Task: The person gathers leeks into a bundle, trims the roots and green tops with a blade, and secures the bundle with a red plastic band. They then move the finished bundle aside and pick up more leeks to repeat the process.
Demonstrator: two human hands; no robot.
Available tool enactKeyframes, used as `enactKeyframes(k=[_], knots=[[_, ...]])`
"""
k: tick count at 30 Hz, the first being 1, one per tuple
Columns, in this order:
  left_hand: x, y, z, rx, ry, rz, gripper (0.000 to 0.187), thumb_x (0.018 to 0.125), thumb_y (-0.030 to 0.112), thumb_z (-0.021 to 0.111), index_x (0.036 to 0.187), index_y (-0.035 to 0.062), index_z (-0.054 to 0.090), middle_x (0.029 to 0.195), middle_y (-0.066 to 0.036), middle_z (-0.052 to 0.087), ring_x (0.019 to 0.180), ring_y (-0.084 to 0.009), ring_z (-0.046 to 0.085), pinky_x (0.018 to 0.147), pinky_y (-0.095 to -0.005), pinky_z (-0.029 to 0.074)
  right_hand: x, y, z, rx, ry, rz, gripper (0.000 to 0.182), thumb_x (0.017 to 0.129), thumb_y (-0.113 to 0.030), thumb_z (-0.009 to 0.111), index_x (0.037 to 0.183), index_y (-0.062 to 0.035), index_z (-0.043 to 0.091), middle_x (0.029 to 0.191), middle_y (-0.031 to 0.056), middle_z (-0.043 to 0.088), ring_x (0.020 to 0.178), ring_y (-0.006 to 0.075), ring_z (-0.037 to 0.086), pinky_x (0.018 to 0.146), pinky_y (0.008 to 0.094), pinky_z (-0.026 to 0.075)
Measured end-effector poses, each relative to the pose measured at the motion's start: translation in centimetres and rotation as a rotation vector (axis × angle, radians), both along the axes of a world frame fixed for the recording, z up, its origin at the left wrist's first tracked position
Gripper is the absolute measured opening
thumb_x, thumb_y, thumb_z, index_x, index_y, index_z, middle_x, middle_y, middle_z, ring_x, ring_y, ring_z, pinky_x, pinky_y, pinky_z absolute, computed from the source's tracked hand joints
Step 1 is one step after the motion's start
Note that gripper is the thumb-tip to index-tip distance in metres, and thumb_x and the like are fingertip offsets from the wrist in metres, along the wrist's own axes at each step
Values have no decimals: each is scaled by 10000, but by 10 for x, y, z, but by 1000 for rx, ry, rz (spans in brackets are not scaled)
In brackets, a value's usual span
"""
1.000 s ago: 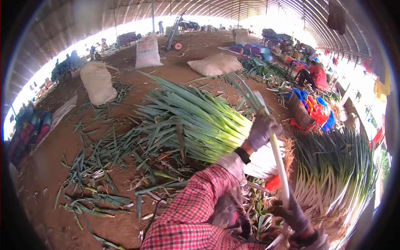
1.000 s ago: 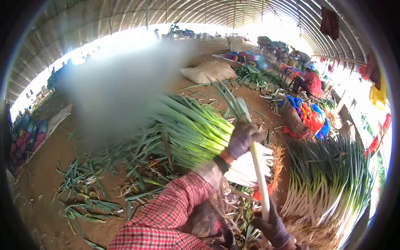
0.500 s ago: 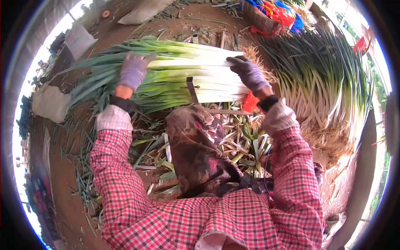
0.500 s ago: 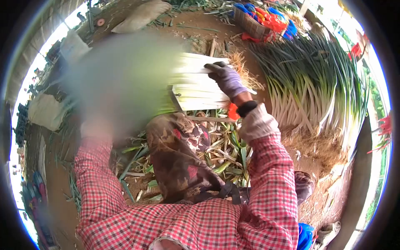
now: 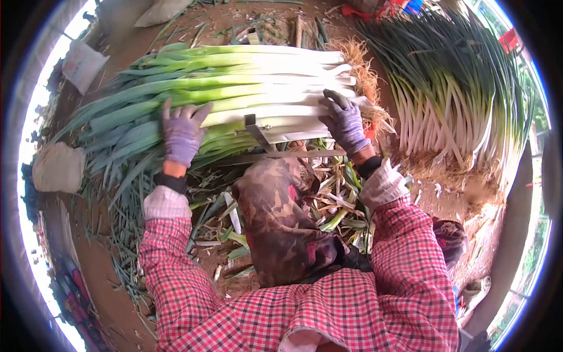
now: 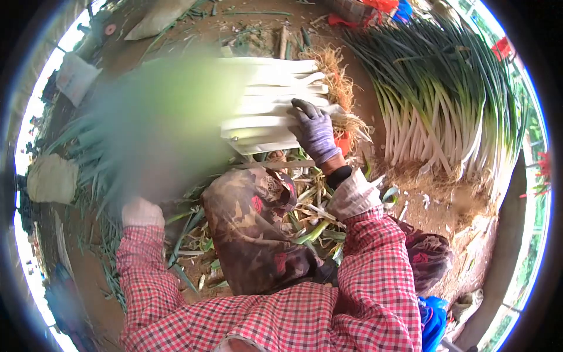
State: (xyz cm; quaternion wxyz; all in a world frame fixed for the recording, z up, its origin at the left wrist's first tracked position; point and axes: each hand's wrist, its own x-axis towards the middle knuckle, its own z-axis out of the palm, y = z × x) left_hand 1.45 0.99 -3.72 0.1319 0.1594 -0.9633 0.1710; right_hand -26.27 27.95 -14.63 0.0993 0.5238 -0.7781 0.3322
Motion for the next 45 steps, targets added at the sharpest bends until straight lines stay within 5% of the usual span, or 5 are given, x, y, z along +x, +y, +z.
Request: enactKeyframes(k=[5,18,27,36,45], knots=[[-3,4,-17,-108,162,-51,542,637,219,780,1161,277,652,997,2,598,906,-230,552,1081,-477,319,7,-19,9,283,261,-112,725,778,-508,662,1402,-232,419,1459,52,386,1369,274,331,1102,572,193],[2,-22,-48,9,245,-157,262,895,290,543,1072,145,672,1066,-86,606,1043,-312,536,1027,-503,361,-17,-28,1,-48,149,-107,729,617,-457,779,1282,-306,519,1283,46,524,1252,279,458,1035,604,264],[-1,-3,-20,261,-25,319,829,700,2,704,1443,225,412,1153,-137,609,1104,-302,548,1050,-440,366,-103,166,-7,210,-100,-347,331,728,-147,671,1057,-127,637,980,118,642,944,320,616,829,411,510],[-100,83,42,432,224,1,638,763,-61,587,1380,66,480,1065,-106,615,987,-234,593,1078,-388,350,-274,409,-110,517,-334,-1138,484,848,-258,588,1301,-115,500,1312,207,522,1164,365,557,946,453,478],[-203,255,37,432,-56,-652,367,798,127,632,1161,82,607,902,-114,635,848,-293,595,1044,-495,361,-206,376,-115,1099,-649,-925,434,850,-421,603,1205,-175,649,1193,67,660,1101,249,635,887,441,505]])
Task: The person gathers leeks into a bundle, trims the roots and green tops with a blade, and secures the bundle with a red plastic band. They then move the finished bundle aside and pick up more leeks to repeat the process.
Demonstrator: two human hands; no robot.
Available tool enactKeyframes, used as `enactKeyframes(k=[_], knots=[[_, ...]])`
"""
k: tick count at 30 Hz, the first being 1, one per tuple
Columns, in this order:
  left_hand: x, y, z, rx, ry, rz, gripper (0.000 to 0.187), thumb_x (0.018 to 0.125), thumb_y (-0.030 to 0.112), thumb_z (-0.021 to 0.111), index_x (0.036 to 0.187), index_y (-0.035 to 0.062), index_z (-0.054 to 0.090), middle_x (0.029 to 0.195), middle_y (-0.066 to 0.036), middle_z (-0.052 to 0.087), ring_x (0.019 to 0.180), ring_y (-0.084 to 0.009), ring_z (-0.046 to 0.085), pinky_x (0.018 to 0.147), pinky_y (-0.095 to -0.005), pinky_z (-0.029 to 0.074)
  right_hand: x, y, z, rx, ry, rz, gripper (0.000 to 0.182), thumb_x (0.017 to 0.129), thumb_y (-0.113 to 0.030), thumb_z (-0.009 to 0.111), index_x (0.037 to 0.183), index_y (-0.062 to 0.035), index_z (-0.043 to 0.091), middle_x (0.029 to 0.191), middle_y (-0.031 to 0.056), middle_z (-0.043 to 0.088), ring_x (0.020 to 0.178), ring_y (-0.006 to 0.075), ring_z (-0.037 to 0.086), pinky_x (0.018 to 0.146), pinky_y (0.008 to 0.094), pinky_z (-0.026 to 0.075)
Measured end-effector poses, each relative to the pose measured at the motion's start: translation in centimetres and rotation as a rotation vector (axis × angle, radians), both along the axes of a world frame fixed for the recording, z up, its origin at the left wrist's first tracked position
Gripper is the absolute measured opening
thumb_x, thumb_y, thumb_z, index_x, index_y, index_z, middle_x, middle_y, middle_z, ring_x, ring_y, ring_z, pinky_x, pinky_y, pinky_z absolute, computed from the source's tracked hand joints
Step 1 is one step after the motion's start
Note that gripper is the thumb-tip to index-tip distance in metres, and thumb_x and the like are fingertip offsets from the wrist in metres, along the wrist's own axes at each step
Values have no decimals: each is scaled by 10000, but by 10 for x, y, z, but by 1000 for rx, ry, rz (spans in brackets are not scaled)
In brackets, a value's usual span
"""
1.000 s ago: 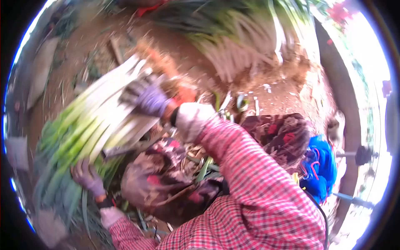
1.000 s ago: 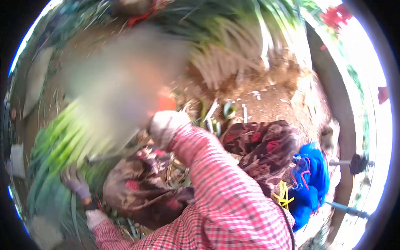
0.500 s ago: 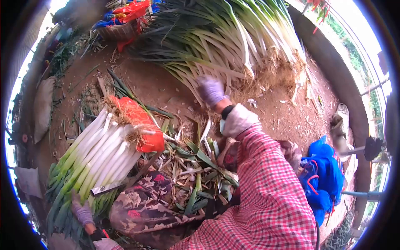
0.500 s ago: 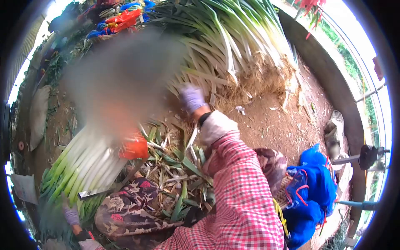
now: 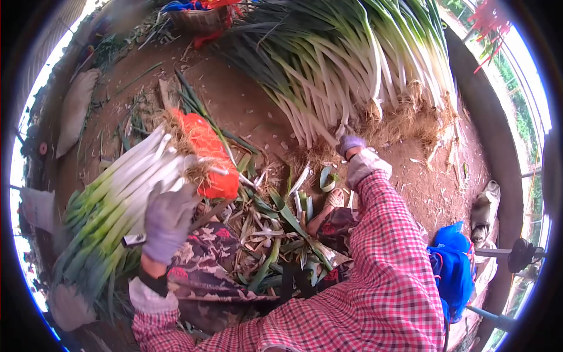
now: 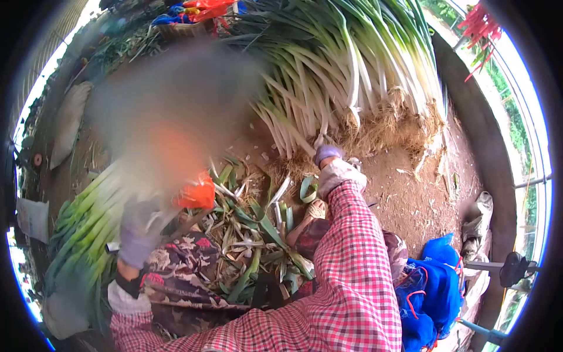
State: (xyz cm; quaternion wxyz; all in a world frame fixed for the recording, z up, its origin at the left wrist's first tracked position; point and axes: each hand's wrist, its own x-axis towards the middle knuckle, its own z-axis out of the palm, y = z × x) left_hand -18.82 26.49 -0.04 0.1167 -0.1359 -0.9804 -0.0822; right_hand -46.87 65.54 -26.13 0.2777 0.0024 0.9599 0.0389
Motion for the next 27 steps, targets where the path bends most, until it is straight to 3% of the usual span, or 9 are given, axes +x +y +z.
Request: enactKeyframes(k=[10,11,15,17,21,22,25,26,27], knots=[[-19,31,-58,180,-270,-246,348,822,215,581,1158,123,603,830,-116,655,837,-287,626,948,-442,423,67,-13,-56,-283,99,-87,630,819,-447,620,1304,-63,504,1181,237,612,1117,403,572,936,451,467],[-22,40,-52,116,-508,-180,350,818,154,616,1165,104,621,887,-115,666,885,-317,631,823,-397,502,60,-15,-68,-274,151,-79,641,819,-449,618,1315,-62,494,1184,236,612,1117,408,571,934,451,469],[-19,37,-80,-54,-718,-290,371,838,281,589,1189,159,588,876,-114,660,950,-359,603,952,-493,419,33,-9,-157,-126,96,-177,860,790,-514,629,1457,-79,306,1204,239,604,1117,394,584,924,448,480],[-20,28,-87,-55,-793,-293,376,840,297,582,1193,167,581,887,-113,663,964,-364,601,985,-509,397,42,-26,-138,-295,-45,-386,1106,784,-477,660,1501,-83,-83,1128,261,633,1079,367,620,890,417,501],[-23,26,-91,-56,-784,-301,368,866,284,541,1210,160,580,883,-103,672,896,-308,643,948,-464,405,66,-50,-169,-397,-39,-482,1211,775,-394,737,1473,-104,-209,1080,260,646,1011,345,650,881,393,488],[-23,26,-95,-66,-810,-297,410,857,298,558,1240,152,561,895,-102,671,931,-330,628,994,-470,384,75,-69,-112,-412,-122,-442,1189,796,-384,726,1474,-98,-207,1094,266,642,1024,342,644,907,394,471],[-26,28,-94,-68,-856,-249,596,843,343,588,1386,157,427,1078,-120,631,1059,-335,583,1057,-462,351,86,-65,-160,-847,-151,-15,579,875,-222,657,1346,-8,395,842,130,655,688,242,655,609,362,531],[-22,28,-106,-47,-804,-231,648,840,350,595,1420,159,379,1152,-129,601,1085,-330,572,1059,-462,350,106,-96,-59,-981,-408,-355,274,897,-167,630,1096,1,544,724,66,602,551,159,592,480,304,484],[-17,29,-113,-28,-749,-211,702,836,358,602,1454,162,332,1226,-138,570,1111,-325,560,1061,-462,348,117,-96,-46,-1065,-492,-489,238,905,-181,628,1042,4,568,708,63,607,540,154,593,478,292,476]])
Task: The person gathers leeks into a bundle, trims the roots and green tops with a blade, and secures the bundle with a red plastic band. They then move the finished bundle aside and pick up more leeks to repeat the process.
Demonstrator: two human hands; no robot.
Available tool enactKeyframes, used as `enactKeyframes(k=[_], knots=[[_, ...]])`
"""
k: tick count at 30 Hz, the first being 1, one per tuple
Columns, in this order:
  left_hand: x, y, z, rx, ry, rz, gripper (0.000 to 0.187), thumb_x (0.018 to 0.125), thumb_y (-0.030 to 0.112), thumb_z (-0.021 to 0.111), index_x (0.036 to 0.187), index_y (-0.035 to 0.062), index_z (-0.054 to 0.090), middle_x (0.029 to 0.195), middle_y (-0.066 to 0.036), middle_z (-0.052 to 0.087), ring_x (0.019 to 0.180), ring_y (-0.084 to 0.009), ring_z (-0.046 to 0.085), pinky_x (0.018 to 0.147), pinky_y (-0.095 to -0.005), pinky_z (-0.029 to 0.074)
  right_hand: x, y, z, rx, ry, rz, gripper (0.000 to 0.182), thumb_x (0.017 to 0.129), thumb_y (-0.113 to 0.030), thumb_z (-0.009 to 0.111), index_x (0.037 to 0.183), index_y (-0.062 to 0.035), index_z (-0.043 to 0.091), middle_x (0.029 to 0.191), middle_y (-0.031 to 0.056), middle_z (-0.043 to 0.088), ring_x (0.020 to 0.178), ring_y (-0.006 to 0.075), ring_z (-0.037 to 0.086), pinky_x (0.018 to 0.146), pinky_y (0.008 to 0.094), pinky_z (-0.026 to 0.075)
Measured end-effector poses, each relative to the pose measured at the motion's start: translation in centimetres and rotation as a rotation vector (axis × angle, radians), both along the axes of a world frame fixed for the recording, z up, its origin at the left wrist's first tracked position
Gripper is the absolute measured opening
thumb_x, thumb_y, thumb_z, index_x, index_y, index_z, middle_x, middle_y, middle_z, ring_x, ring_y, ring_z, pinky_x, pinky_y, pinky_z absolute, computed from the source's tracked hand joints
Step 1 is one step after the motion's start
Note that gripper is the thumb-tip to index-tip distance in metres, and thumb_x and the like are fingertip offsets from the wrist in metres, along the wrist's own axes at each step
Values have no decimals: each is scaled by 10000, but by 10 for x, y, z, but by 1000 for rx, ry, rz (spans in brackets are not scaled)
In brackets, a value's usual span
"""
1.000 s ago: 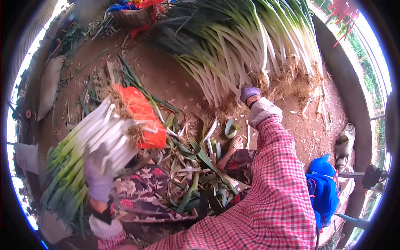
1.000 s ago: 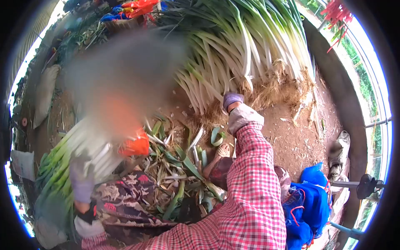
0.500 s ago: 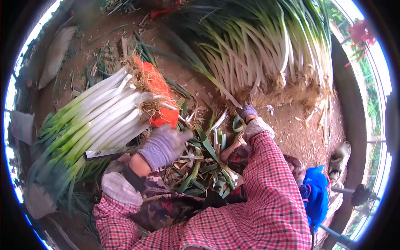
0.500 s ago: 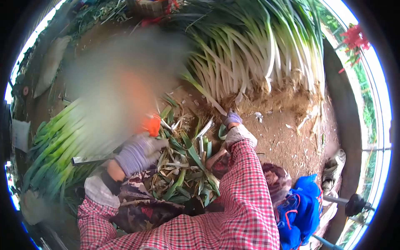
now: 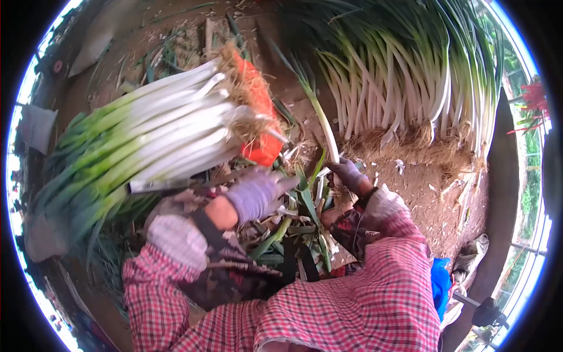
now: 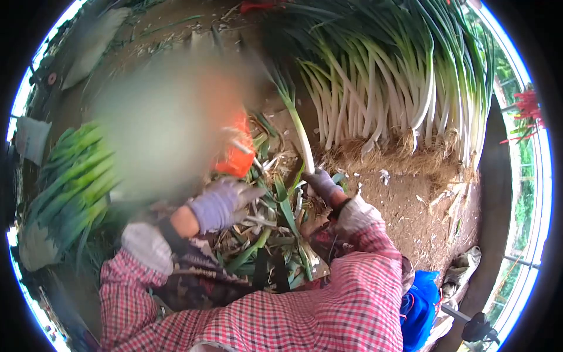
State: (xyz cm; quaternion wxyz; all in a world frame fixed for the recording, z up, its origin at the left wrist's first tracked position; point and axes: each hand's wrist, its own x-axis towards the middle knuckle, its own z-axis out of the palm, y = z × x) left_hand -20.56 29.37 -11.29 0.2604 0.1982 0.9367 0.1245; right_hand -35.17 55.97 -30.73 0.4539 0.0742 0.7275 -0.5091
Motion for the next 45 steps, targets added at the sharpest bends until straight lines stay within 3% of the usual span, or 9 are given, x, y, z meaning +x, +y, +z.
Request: enactKeyframes(k=[7,10,13,16,21,26,29,37,45], knots=[[7,48,-31,-45,642,-71,988,771,456,660,1529,159,100,1454,-168,323,1339,-315,339,1102,-535,275,126,25,260,-150,-104,-9,219,913,-164,603,1030,17,567,689,34,575,527,127,565,456,246,461],[-4,83,-3,317,678,-115,680,865,440,549,1435,123,359,1271,-155,534,1100,-262,560,1086,-500,316,180,43,340,-171,-134,-19,253,903,-174,595,1059,18,546,656,41,560,515,137,556,452,261,455],[-34,98,-20,464,334,84,185,823,224,662,970,114,686,763,-57,668,686,-177,664,612,-275,543,225,86,380,-263,-119,-190,400,883,-222,601,1165,48,515,607,40,515,468,148,511,428,290,423],[-36,74,13,793,300,336,57,808,144,652,824,112,696,692,-42,653,645,-161,658,537,-233,528,257,110,411,-291,-21,-204,522,857,-262,627,1222,74,465,540,29,450,410,141,448,393,302,374],[-55,9,117,190,1187,-94,159,689,178,737,825,239,683,759,8,629,764,-233,594,706,-385,481,277,106,420,-477,153,-163,621,831,-287,674,1258,95,432,556,50,513,425,179,516,404,309,411],[24,-113,249,49,1236,125,280,844,168,553,1098,129,664,985,-78,659,965,-277,631,855,-403,502,208,47,389,-395,487,275,626,874,-273,650,1320,96,410,664,79,608,551,170,590,529,305,486],[113,-137,299,-705,1641,279,156,806,208,680,960,190,673,927,-45,651,952,-187,594,944,-394,420,151,-37,363,-459,867,551,438,920,-52,578,1334,34,465,1013,108,640,909,75,544,779,234,460],[206,-255,171,-940,588,681,569,810,372,678,1338,274,492,1127,-46,641,1105,-212,582,1125,-524,200,53,-252,250,-464,1389,720,460,848,-43,655,1295,-107,565,1121,102,617,1003,236,599,861,324,483],[204,-243,98,-816,460,672,691,718,449,739,1326,232,494,1151,-68,639,1114,-237,581,1137,-490,187,38,-268,197,-273,1377,774,452,815,14,635,1236,-149,614,1087,110,604,928,264,608,828,340,493]])
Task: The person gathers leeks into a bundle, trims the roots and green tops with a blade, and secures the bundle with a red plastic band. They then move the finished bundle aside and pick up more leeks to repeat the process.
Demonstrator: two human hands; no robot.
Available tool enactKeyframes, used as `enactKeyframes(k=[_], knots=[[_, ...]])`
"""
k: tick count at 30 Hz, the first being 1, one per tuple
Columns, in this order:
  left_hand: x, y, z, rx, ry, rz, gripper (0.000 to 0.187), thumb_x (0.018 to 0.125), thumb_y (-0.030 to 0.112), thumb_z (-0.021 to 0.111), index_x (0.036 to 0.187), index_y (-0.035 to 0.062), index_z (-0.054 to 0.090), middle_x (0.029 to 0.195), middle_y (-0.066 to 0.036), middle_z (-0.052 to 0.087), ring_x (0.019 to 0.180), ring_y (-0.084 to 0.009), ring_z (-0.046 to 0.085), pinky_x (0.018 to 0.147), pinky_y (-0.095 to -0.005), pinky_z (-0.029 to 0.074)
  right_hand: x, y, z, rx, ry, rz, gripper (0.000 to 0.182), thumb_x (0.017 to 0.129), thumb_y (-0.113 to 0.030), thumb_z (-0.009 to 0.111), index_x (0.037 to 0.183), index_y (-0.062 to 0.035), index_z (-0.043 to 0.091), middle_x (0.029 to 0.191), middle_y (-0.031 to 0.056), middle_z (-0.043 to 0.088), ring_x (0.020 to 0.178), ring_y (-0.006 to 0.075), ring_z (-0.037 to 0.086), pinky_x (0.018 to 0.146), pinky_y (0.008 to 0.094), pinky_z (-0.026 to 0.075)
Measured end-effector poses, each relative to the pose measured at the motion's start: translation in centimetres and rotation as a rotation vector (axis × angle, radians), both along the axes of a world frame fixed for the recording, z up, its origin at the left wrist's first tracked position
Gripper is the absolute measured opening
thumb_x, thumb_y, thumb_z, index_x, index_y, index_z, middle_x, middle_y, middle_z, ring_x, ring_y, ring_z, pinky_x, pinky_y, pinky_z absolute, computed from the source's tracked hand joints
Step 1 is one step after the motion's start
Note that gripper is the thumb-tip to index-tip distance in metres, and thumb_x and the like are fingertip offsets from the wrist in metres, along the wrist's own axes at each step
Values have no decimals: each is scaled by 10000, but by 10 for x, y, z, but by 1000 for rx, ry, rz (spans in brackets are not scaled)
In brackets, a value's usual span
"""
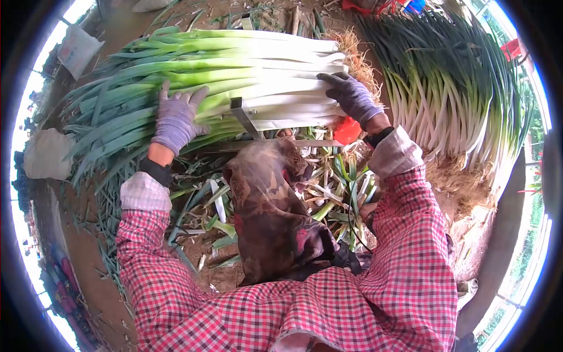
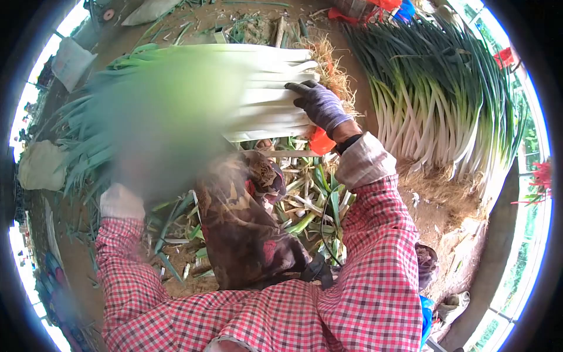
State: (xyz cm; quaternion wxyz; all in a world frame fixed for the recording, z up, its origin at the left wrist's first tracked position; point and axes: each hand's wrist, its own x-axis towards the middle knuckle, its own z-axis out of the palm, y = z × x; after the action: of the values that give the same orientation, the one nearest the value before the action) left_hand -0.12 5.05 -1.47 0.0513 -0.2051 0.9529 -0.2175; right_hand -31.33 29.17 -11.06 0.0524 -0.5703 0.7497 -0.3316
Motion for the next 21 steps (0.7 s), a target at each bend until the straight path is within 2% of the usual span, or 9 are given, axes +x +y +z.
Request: enactKeyframes(k=[3,4,7,10,13,15,16,19,21], knots=[[2,-16,-20,5,123,-72,581,670,373,762,1193,207,570,1084,-59,643,1053,-244,589,1129,-476,214,3,6,-4,-8,-54,-41,437,813,-133,664,1237,-222,604,1097,126,605,967,347,607,843,431,499],[0,-20,-26,24,182,-97,530,655,338,768,1137,199,599,1055,-55,644,1026,-246,593,1124,-472,227,13,9,3,18,-1,-107,431,788,-118,681,1207,-208,627,1092,118,615,958,347,609,845,430,498],[-7,-28,-30,0,441,-204,347,623,228,744,947,197,624,958,-32,627,924,-242,588,1019,-458,356,27,14,12,10,77,-161,423,758,-25,690,1169,-117,648,1091,121,622,975,322,616,851,388,499],[-16,-27,-44,-34,514,-129,309,589,169,715,881,203,617,917,-12,610,882,-246,575,866,-435,431,40,22,2,-57,184,-221,407,747,-55,699,1148,-115,660,1079,121,632,980,334,611,856,409,496],[-17,-27,-55,-43,592,-151,321,566,148,701,868,210,611,914,2,604,887,-247,571,784,-421,442,52,27,-5,-42,225,-261,347,773,-133,700,1118,-122,672,1078,96,641,1002,310,602,875,420,474],[-18,-25,-62,-70,626,-142,339,543,134,692,863,212,611,911,8,592,917,-245,556,801,-419,437,56,28,-4,-17,323,-286,324,783,-178,700,1102,-125,678,1073,83,645,1006,295,601,880,424,463],[-18,-22,-62,-80,659,-176,337,543,131,691,860,212,611,913,10,591,924,-246,552,802,-420,436,53,28,-15,-22,306,-308,279,802,-264,687,1075,-205,685,1046,38,645,986,259,604,854,418,439],[-17,-17,-69,-120,718,-214,331,563,113,681,873,209,620,944,12,584,942,-245,539,843,-440,430,45,17,-20,99,435,-336,238,804,-272,677,1033,-206,691,1012,41,646,955,251,609,836,416,435],[-17,-16,-77,-171,784,-262,327,576,107,678,883,205,623,955,10,581,943,-248,539,862,-448,427,40,14,-20,66,511,-314,198,804,-295,664,978,-203,690,976,45,642,933,246,612,825,418,431]])
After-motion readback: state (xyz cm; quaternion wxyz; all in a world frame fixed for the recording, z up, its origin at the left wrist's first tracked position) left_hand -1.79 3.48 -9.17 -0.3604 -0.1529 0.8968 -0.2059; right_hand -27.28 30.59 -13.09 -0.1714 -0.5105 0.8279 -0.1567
